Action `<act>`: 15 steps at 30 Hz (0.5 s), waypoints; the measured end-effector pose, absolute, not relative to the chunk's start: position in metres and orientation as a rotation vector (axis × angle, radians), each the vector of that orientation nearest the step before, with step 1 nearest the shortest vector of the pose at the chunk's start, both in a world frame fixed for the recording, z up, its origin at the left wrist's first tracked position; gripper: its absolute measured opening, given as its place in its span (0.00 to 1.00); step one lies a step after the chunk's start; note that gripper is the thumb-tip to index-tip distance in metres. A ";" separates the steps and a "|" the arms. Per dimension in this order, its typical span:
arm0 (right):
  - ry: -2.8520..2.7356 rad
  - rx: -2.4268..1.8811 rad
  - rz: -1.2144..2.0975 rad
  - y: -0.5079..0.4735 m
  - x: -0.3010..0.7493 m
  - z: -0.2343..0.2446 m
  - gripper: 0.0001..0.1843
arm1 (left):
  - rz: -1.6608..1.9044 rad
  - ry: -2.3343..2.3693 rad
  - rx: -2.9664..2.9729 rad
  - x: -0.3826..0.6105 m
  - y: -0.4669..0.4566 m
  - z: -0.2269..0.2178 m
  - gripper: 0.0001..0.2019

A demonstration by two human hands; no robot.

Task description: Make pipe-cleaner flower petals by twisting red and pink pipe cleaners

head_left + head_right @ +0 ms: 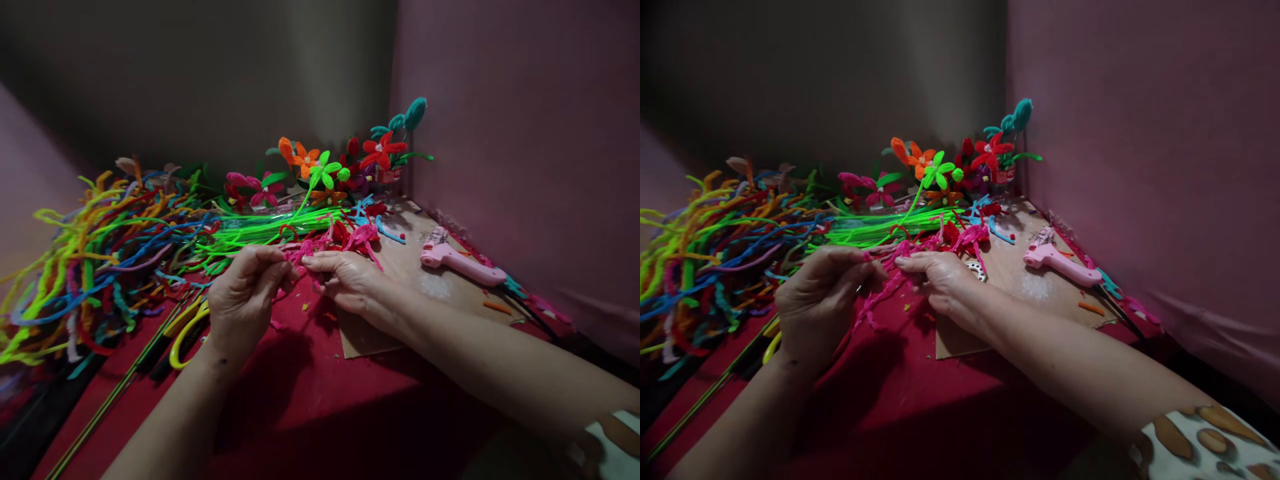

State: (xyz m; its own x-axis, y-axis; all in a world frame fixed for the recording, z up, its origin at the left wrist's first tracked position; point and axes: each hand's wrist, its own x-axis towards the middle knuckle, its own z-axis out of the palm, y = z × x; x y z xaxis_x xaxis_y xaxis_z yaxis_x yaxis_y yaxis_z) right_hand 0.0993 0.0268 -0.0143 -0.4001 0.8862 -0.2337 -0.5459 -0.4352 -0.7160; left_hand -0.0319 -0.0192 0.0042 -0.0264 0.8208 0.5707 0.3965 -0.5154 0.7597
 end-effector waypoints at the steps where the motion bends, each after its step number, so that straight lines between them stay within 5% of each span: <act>1: -0.685 -0.751 1.948 0.027 0.099 -0.014 0.08 | 1.524 1.306 1.981 -0.033 -0.020 0.005 0.02; 15: -0.794 -0.656 1.881 0.029 0.102 -0.013 0.08 | 1.148 1.485 2.488 -0.040 -0.014 0.009 0.04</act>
